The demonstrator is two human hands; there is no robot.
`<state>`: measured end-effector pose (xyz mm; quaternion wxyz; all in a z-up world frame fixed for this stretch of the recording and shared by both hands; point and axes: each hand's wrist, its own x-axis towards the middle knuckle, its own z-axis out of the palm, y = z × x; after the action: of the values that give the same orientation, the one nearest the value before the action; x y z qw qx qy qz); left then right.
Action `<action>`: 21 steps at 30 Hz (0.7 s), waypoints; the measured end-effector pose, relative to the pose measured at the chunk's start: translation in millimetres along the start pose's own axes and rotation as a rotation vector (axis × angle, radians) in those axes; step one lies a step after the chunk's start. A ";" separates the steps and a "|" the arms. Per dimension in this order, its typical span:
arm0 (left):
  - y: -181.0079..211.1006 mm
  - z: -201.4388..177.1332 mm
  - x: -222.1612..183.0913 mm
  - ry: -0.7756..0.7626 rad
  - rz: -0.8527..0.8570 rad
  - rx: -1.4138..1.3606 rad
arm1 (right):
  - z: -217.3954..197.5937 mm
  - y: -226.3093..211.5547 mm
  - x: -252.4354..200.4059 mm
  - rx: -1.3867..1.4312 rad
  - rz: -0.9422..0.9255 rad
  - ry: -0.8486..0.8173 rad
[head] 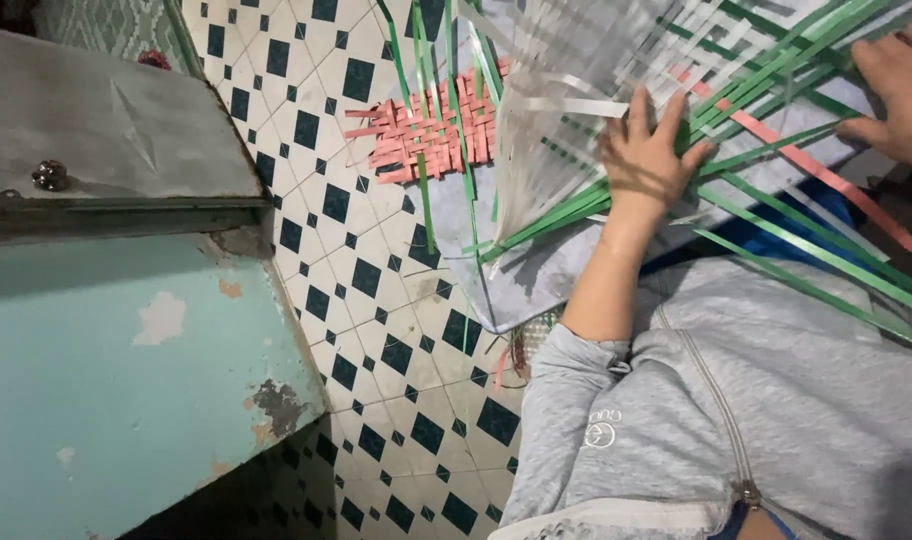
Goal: A person is skillfully weaving green, pink, and white plastic strips together to create a woven product, likely a mat or a bag, on a tiled floor.
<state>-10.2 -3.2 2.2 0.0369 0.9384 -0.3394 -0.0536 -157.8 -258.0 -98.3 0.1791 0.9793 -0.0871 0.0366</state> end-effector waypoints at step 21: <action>13.6 -47.9 5.4 -0.206 -0.018 -0.064 | 27.5 -18.2 -2.8 0.282 0.142 0.014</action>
<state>-8.7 -15.6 50.7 0.0311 0.9292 -0.3312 -0.1611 -156.2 -250.6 -130.6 0.0373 0.9858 -0.1490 0.0677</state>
